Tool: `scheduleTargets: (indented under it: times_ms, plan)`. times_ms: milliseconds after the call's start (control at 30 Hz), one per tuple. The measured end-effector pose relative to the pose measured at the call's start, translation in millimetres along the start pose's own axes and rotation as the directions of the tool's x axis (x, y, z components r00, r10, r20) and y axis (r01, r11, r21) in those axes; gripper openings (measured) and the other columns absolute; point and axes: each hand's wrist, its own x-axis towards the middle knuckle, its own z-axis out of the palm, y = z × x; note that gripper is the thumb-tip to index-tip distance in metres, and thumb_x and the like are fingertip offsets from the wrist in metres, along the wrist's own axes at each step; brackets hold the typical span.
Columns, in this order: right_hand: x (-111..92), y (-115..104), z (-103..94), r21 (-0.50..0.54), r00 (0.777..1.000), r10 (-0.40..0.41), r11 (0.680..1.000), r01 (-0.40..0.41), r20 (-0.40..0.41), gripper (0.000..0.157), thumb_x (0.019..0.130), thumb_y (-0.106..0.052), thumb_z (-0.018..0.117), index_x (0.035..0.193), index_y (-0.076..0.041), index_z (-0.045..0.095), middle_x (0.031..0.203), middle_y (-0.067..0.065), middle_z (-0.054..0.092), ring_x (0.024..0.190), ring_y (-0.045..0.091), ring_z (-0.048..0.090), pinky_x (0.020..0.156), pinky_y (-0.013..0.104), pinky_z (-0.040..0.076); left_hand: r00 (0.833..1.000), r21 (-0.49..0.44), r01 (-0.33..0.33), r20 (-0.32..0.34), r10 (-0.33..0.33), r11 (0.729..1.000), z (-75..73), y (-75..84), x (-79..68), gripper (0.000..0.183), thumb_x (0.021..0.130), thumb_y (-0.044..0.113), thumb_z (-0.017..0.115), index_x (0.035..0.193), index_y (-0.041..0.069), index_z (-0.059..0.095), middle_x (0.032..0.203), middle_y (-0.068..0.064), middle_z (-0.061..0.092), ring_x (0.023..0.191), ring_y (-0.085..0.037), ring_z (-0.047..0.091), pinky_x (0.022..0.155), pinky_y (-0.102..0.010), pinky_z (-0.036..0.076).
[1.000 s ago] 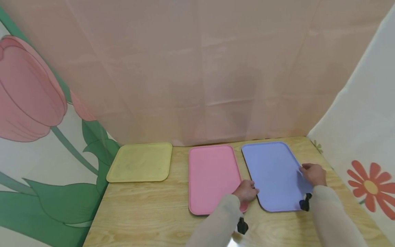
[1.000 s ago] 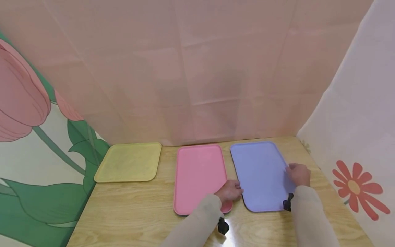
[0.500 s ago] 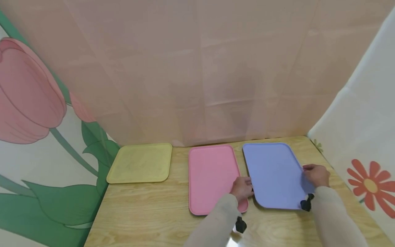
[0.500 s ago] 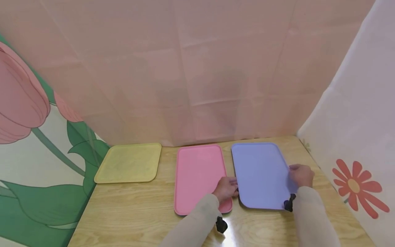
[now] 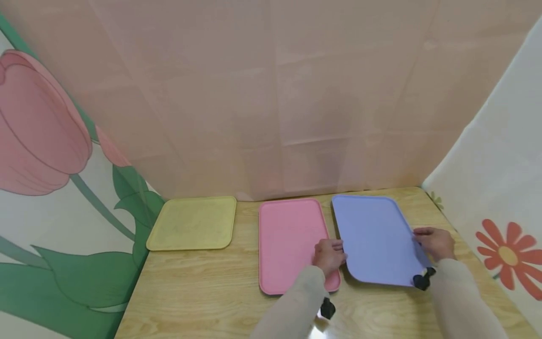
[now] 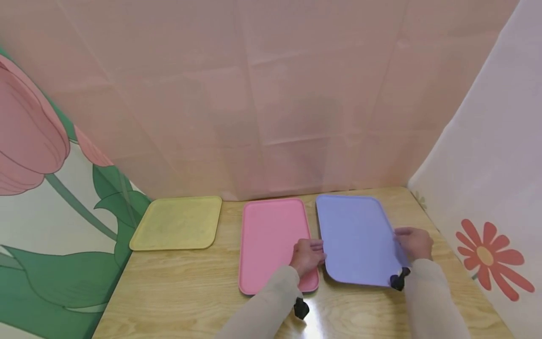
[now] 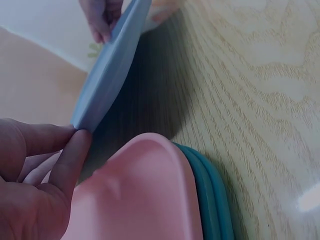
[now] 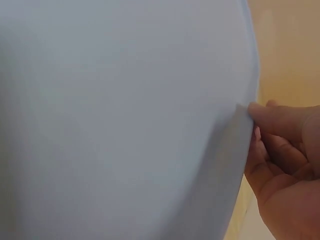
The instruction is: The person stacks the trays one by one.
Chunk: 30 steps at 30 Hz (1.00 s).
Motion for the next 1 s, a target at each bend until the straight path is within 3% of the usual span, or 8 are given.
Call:
scheduleTargets:
  times_ms: [133,367,500,700,1000]
  plan:
    - [3.4,5.1,-1.6,0.048,0.998,-0.011,0.999,0.008,0.063,0.037,0.089,-0.009,0.07,0.117,0.014,0.064,0.098,0.021,0.073,0.069,0.0,0.057,0.057,0.021,0.049,1.0,0.03,-0.014,-0.007,0.015,0.999,-5.0,1.3,1.1,0.04,0.074,-0.018,0.073,0.11,-0.001,0.074,0.101,-0.013,0.075,0.092,-0.023,0.072,0.069,-0.026,0.061]
    - [3.4,4.7,-6.3,0.146,0.985,-0.002,0.989,-0.024,0.172,0.047,0.09,-0.008,0.071,0.126,0.018,0.056,0.116,0.03,0.065,0.082,0.008,0.064,0.062,0.024,0.056,0.998,0.067,-0.057,-0.007,0.057,0.996,-16.5,4.3,4.2,0.04,0.072,-0.016,0.072,0.108,0.0,0.075,0.099,-0.011,0.076,0.09,-0.02,0.073,0.071,-0.026,0.061]
    - [-0.5,2.8,-6.5,0.192,0.979,-0.049,0.981,0.01,0.199,0.05,0.092,-0.006,0.07,0.13,0.02,0.051,0.117,0.03,0.065,0.08,0.0,0.062,0.067,0.024,0.059,0.998,0.065,-0.067,-0.011,0.068,0.996,-22.3,4.8,6.2,0.039,0.072,-0.016,0.072,0.108,0.0,0.075,0.098,-0.011,0.076,0.09,-0.019,0.073,0.075,-0.027,0.06]
    - [-5.1,-2.9,-6.4,0.261,0.965,-0.149,0.961,0.091,0.215,0.054,0.093,-0.008,0.07,0.132,0.022,0.047,0.111,0.016,0.07,0.08,-0.009,0.061,0.072,0.02,0.058,0.996,0.058,-0.084,-0.011,0.085,0.995,-32.6,8.6,7.1,0.039,0.073,-0.016,0.071,0.11,-0.002,0.075,0.098,-0.012,0.076,0.09,-0.02,0.073,0.078,-0.026,0.06]
    - [-10.1,-9.9,-4.5,0.231,0.946,-0.201,0.963,0.142,0.255,0.058,0.095,-0.018,0.07,0.134,0.019,0.048,0.118,0.019,0.068,0.084,-0.009,0.061,0.073,0.014,0.054,0.994,0.04,-0.107,-0.01,0.108,0.993,-45.8,8.6,9.0,0.038,0.072,-0.018,0.069,0.107,-0.005,0.075,0.095,-0.013,0.076,0.089,-0.02,0.073,0.076,-0.025,0.06]
